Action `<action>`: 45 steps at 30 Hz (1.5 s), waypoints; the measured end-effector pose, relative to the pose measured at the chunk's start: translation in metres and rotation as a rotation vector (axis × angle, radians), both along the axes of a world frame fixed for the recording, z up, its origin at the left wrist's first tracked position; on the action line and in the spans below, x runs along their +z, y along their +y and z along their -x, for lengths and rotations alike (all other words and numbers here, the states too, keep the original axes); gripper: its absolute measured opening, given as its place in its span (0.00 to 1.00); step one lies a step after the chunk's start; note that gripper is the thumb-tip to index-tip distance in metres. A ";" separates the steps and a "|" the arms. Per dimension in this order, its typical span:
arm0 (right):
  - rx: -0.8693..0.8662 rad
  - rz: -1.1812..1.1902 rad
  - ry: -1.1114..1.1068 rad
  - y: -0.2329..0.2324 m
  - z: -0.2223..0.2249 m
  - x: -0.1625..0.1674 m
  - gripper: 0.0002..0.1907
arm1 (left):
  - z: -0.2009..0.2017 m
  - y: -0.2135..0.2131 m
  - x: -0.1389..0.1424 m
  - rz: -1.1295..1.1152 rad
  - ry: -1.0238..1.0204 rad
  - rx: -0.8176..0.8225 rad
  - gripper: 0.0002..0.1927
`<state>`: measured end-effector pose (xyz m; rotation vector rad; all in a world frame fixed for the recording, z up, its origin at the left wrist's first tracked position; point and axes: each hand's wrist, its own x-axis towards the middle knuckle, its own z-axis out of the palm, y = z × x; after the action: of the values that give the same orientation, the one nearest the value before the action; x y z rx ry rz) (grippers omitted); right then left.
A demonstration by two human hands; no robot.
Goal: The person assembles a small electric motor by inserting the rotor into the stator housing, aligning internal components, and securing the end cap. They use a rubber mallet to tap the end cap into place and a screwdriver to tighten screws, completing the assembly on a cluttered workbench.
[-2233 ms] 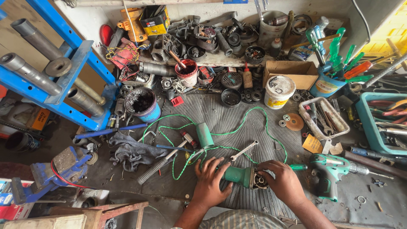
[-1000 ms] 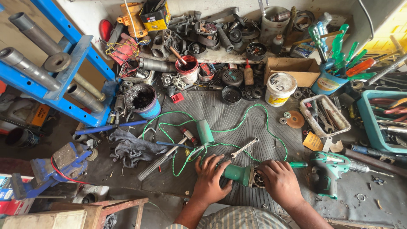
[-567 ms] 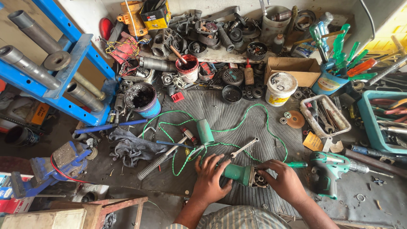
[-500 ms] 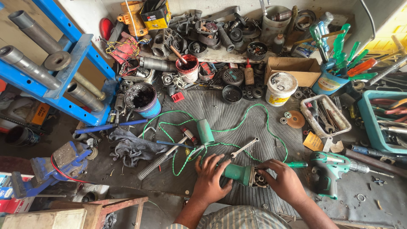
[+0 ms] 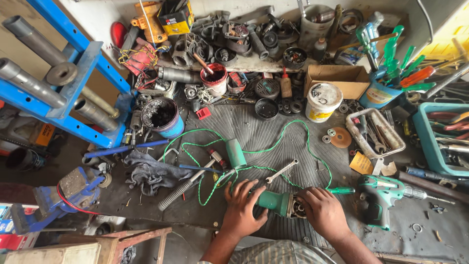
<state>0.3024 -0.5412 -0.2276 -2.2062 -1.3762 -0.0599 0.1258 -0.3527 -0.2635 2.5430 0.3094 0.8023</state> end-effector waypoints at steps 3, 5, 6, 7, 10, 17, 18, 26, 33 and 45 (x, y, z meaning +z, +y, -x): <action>-0.051 -0.029 0.149 0.003 -0.001 0.000 0.06 | -0.002 0.003 -0.002 0.009 0.016 -0.002 0.35; -0.101 -0.074 0.333 0.004 -0.002 0.001 0.08 | -0.004 0.004 -0.003 0.011 0.024 -0.004 0.35; -0.091 -0.084 0.340 0.004 -0.003 0.002 0.08 | -0.004 0.004 -0.003 0.013 0.029 -0.004 0.35; -0.083 -0.094 0.348 0.004 -0.004 0.002 0.09 | -0.005 0.004 -0.004 0.007 0.025 -0.001 0.35; -0.098 -0.089 0.364 0.002 -0.007 0.004 0.09 | -0.008 0.005 -0.006 -0.004 0.022 0.002 0.35; -0.132 -0.047 0.431 0.002 -0.025 0.000 0.10 | -0.026 0.006 -0.011 -0.005 0.059 0.001 0.36; -0.118 -0.049 0.434 0.001 -0.029 -0.002 0.10 | -0.028 0.006 -0.013 -0.010 0.061 0.005 0.36; -0.097 0.006 0.434 0.015 -0.054 -0.012 0.09 | -0.049 0.018 -0.027 0.012 0.118 -0.002 0.36; -0.139 -0.010 0.340 0.034 -0.057 -0.017 0.09 | -0.059 0.032 -0.035 0.017 0.135 -0.002 0.35; 0.025 -0.089 0.206 0.032 -0.076 -0.038 0.10 | -0.073 0.043 -0.037 0.074 0.164 -0.032 0.34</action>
<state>0.3786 -0.5096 -0.2660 -2.0584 -1.2631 0.1106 0.1992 -0.3099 -0.3005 2.5421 0.3427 0.5604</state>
